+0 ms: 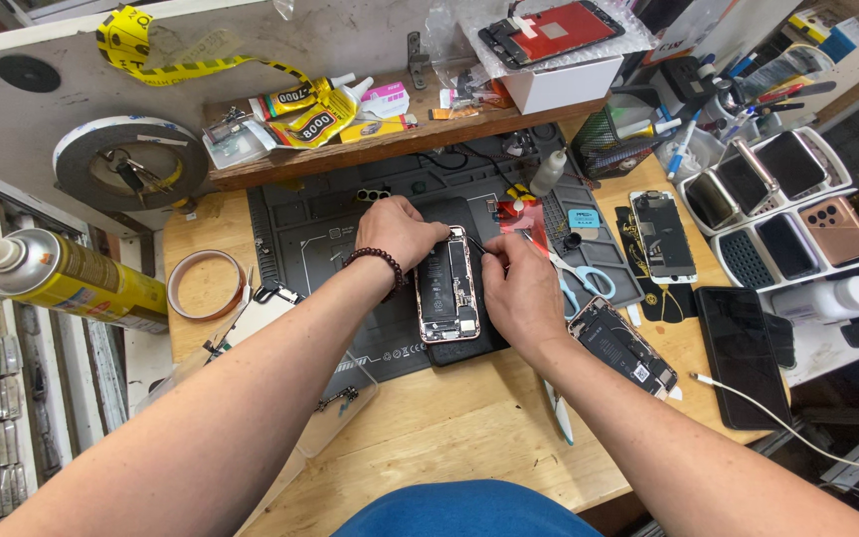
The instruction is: The person works on a disassembled smartphone at a repair bench. They use a screwdriver to remove and reinstall screws, then use tweezers to adjust internal components and connectors. The phone remains open on the mat throughout the clip.
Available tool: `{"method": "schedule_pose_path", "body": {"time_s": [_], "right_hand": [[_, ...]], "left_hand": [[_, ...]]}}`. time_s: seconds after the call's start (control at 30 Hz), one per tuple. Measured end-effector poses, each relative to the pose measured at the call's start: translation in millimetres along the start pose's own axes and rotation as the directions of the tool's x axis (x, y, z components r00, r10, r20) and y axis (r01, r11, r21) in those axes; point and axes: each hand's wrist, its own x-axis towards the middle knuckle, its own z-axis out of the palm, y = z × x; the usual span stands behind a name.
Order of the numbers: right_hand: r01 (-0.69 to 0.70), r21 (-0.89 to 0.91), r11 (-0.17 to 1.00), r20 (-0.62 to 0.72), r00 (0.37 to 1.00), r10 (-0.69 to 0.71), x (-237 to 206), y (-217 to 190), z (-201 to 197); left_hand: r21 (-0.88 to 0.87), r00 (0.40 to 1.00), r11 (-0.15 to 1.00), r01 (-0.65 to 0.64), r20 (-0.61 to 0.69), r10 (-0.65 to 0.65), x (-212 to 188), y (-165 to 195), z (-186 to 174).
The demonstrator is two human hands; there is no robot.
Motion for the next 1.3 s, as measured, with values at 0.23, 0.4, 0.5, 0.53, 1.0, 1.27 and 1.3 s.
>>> {"method": "schedule_pose_path", "body": {"time_s": [0.23,0.4,0.5,0.53,1.0,1.27,1.3], "right_hand": [[0.123,-0.165,0.979,0.087,0.99,-0.11,3,-14,-6],[0.202,-0.144,0.969,0.05,0.979,-0.197,4,-10,0],[0.192,-0.1,0.976,0.034,0.981,-0.19,4,-6,2],[0.186,-0.097,0.978,0.038,0.982,-0.183,4,-5,2],[0.185,-0.126,0.975,0.051,0.982,-0.18,4,-4,2],[0.148,-0.109,0.983,0.076,0.987,-0.14,0,-5,0],[0.155,-0.11,0.982,0.073,0.986,-0.147,0,-5,-1]], "left_hand": [[0.034,1.0,0.999,-0.005,0.031,0.004,4,0,0],[0.051,0.999,0.998,-0.039,-0.003,0.039,7,-2,4],[0.052,0.999,0.997,-0.05,-0.01,0.05,7,-3,6],[0.047,0.999,0.998,-0.049,-0.013,0.049,7,-3,6],[0.053,0.994,0.993,-0.103,-0.04,0.105,-1,0,3],[0.083,0.996,0.993,-0.084,-0.029,0.086,-10,6,-1],[0.083,0.996,0.993,-0.082,-0.033,0.085,-11,7,-1]]}}
